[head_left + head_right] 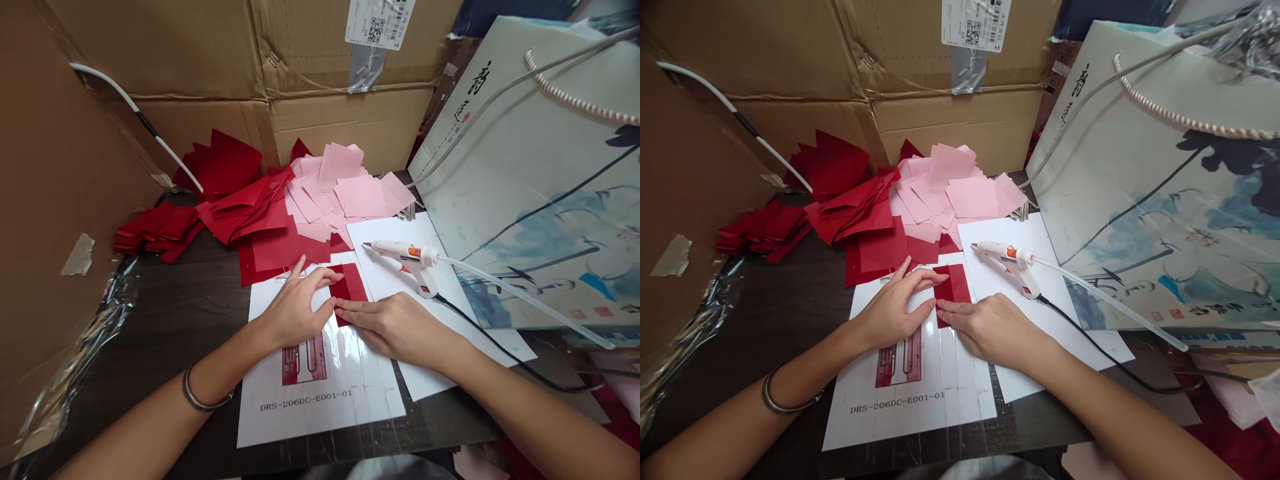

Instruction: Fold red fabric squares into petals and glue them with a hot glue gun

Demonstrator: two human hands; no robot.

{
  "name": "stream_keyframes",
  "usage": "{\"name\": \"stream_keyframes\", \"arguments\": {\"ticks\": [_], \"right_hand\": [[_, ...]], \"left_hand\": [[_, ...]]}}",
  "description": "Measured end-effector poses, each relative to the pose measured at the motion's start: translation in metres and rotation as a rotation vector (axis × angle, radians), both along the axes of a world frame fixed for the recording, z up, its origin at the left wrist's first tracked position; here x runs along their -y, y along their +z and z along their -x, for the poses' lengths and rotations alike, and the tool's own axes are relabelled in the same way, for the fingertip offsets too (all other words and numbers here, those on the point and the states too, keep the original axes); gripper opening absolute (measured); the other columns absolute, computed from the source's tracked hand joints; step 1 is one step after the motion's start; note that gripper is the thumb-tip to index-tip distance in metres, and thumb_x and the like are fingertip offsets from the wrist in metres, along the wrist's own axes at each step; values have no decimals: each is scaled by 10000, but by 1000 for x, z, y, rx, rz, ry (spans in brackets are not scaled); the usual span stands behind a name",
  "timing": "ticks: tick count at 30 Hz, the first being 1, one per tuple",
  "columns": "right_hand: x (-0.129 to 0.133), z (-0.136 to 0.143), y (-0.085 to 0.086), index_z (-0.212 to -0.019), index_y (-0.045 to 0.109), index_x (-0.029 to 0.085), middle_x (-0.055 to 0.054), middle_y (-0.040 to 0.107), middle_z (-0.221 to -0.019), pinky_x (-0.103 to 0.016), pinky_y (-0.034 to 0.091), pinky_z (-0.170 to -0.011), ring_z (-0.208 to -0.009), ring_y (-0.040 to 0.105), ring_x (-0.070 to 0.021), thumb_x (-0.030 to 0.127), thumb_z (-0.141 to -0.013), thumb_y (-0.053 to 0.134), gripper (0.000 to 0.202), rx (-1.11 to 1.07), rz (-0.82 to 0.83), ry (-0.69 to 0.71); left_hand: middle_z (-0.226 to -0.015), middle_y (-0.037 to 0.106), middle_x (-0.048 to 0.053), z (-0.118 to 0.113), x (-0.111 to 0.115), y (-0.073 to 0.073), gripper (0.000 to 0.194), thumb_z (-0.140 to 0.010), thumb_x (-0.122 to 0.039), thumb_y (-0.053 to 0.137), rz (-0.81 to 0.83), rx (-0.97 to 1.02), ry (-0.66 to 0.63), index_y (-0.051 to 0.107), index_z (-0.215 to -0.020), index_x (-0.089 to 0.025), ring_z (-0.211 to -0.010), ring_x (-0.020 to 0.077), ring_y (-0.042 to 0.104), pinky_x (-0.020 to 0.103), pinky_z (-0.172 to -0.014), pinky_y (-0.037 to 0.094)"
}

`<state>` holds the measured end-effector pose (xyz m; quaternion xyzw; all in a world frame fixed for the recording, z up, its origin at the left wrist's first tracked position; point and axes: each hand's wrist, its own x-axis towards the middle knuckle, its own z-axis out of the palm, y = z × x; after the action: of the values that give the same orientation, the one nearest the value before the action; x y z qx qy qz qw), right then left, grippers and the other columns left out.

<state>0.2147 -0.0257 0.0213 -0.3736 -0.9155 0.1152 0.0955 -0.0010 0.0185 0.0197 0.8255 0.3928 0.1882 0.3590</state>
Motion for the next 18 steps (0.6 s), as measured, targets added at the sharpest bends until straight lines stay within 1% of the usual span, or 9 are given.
{"name": "stream_keyframes", "arguments": {"ticks": [4,7,10,12,16,18], "right_hand": [[0,0,-1,-1276,620,224,-31,583,-1332,-308,580,-710,-878,732,-198,135,-885,529,411,6,13,-1],[0,0,0,-1277,617,214,-15,571,-1346,-328,587,-730,-902,728,-206,131,-885,516,414,18,32,2],[0,0,0,-1268,623,206,-25,576,-1341,-329,589,-725,-892,730,-202,125,-879,522,410,11,34,4],[0,0,0,-1260,630,205,-35,577,-1337,-319,587,-720,-884,732,-197,124,-878,525,404,2,29,3],[0,0,1,-1270,622,197,-39,574,-1335,-313,583,-722,-905,728,-201,122,-883,511,410,3,23,0],[1,1,2,-1273,619,195,-45,583,-1328,-315,584,-721,-904,728,-203,118,-879,514,415,-1,24,-2]], "left_hand": [[-1344,583,60,-1,-2,-2,358,-870,-164,475,-37,-12,14,440,-1222,-218,-1217,198,580,519,-1223,22],[-1331,589,55,-1,-4,-4,379,-865,-169,480,-48,-29,27,428,-1237,-217,-1241,192,558,510,-1228,53],[-1330,588,52,-2,-4,-6,409,-864,-188,491,-75,-60,44,420,-1266,-213,-1293,196,506,500,-1230,92],[-1345,577,61,-4,-4,-7,450,-866,-193,494,-98,-79,50,401,-1305,-203,-1304,198,492,494,-1232,103],[-1368,560,98,-6,-3,-7,523,-870,-176,488,-147,-91,39,347,-1373,-165,-1282,206,518,499,-1230,105],[-1414,516,116,-6,-2,-7,551,-878,-172,479,-190,-74,29,314,-1404,-149,-1305,220,497,511,-1223,132]]}}
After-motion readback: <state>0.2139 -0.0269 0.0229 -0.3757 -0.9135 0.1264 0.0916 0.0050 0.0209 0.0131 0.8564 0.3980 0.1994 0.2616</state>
